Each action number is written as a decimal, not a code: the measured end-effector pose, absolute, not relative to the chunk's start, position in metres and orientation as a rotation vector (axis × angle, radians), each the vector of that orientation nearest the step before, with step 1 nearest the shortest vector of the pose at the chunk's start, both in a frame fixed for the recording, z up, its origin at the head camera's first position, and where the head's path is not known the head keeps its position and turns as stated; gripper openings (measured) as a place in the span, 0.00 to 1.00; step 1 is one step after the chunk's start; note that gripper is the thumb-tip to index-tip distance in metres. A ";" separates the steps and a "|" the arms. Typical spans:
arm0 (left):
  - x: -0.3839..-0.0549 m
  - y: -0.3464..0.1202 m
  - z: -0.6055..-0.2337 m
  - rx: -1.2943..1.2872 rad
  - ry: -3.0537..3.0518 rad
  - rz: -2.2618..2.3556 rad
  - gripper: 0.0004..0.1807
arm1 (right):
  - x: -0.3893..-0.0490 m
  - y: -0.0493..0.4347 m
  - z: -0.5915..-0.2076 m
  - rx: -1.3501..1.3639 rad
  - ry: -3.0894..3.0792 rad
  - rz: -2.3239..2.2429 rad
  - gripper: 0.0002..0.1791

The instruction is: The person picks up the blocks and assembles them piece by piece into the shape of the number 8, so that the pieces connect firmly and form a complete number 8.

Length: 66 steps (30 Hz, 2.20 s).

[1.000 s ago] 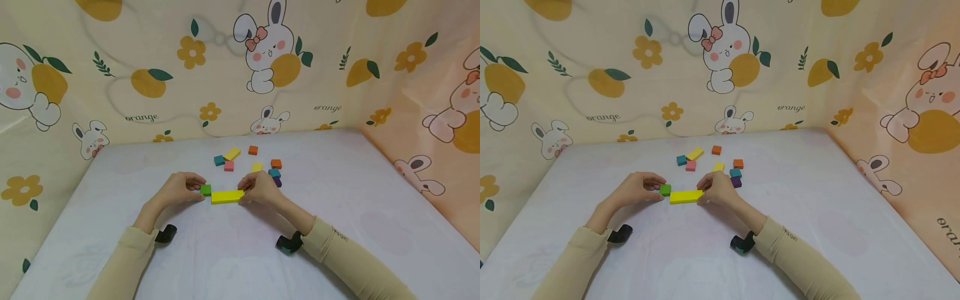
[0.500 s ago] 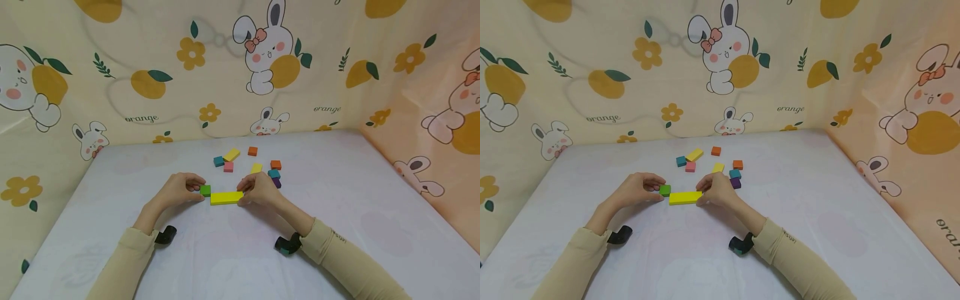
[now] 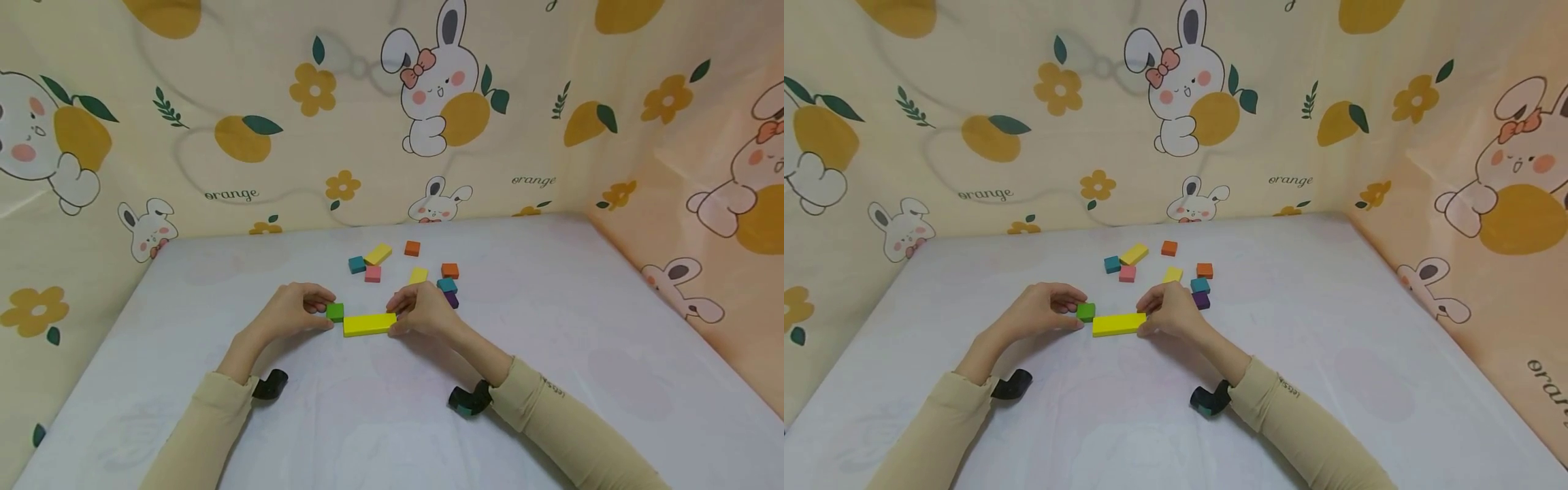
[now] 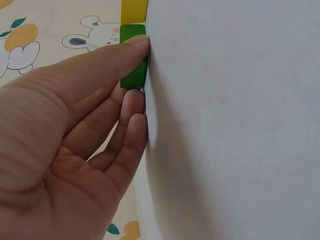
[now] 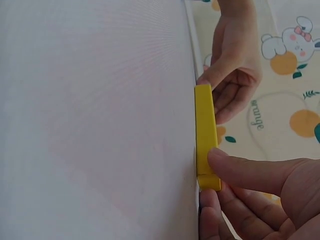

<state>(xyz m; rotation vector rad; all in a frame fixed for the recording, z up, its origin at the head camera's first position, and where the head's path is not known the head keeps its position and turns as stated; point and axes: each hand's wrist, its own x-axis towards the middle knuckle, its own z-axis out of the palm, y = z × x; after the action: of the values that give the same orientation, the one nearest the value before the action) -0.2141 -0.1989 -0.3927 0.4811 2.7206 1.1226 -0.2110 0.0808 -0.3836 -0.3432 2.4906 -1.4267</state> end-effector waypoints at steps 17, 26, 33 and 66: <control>-0.214 -0.201 -0.388 0.493 2.691 1.083 0.31 | -0.211 0.080 -0.383 -0.362 2.508 -1.407 0.16; -0.224 -0.204 -0.368 0.556 2.676 1.084 0.34 | -0.213 0.081 -0.385 -0.391 2.512 -1.391 0.16; -0.242 -0.202 -0.359 0.563 2.727 1.130 0.27 | -0.212 0.080 -0.384 -0.369 2.517 -1.377 0.16; -0.292 -0.136 -0.376 0.427 2.561 1.263 0.24 | -0.213 0.081 -0.382 -0.399 2.499 -1.392 0.16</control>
<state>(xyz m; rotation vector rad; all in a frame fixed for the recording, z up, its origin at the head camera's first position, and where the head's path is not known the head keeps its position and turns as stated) -0.2919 -0.1362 -0.3765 0.4265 2.5606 1.2626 -0.2128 0.0813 -0.3821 -0.3986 2.4990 -1.3917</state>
